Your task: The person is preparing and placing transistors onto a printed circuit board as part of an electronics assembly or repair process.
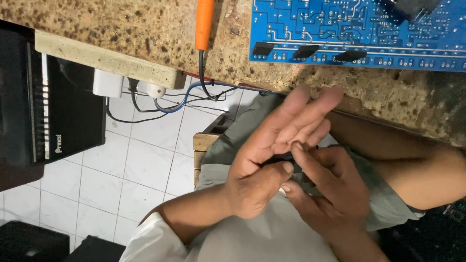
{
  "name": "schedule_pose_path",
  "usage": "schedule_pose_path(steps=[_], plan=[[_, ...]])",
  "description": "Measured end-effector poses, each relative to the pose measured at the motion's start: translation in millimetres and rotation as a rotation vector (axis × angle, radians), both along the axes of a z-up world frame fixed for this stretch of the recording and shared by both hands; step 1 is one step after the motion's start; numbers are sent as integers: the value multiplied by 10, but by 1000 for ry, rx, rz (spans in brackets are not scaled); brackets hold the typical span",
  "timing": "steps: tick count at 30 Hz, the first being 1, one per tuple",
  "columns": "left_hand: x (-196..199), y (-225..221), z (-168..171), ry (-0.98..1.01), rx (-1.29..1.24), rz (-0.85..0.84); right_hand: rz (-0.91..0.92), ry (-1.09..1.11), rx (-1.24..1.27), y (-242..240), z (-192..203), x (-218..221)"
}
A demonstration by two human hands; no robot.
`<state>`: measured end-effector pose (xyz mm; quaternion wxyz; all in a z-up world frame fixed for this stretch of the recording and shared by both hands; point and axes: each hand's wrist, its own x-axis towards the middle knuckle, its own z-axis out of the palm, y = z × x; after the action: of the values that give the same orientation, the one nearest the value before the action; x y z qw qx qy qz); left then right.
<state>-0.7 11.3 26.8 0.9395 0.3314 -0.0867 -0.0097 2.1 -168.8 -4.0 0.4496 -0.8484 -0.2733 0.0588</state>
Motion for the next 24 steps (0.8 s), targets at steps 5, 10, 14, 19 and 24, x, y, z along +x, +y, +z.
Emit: schedule_pose_path(steps=[5, 10, 14, 19, 24], plan=[[6, 27, 35, 21, 13, -8, -74, 139, 259, 103, 68, 19], [16, 85, 17, -34, 54, -38, -46, 185, 430, 135, 40, 66], [-15, 124, 38, -73, 66, -79, -76, 313, 478, 95, 22, 62], [-5, 144, 57, -67, 65, -104, -49, 406, 567, 47, -61, 48], [-2, 162, 60, -109, 175, -98, -69, 490, 728, 71, -130, 26]])
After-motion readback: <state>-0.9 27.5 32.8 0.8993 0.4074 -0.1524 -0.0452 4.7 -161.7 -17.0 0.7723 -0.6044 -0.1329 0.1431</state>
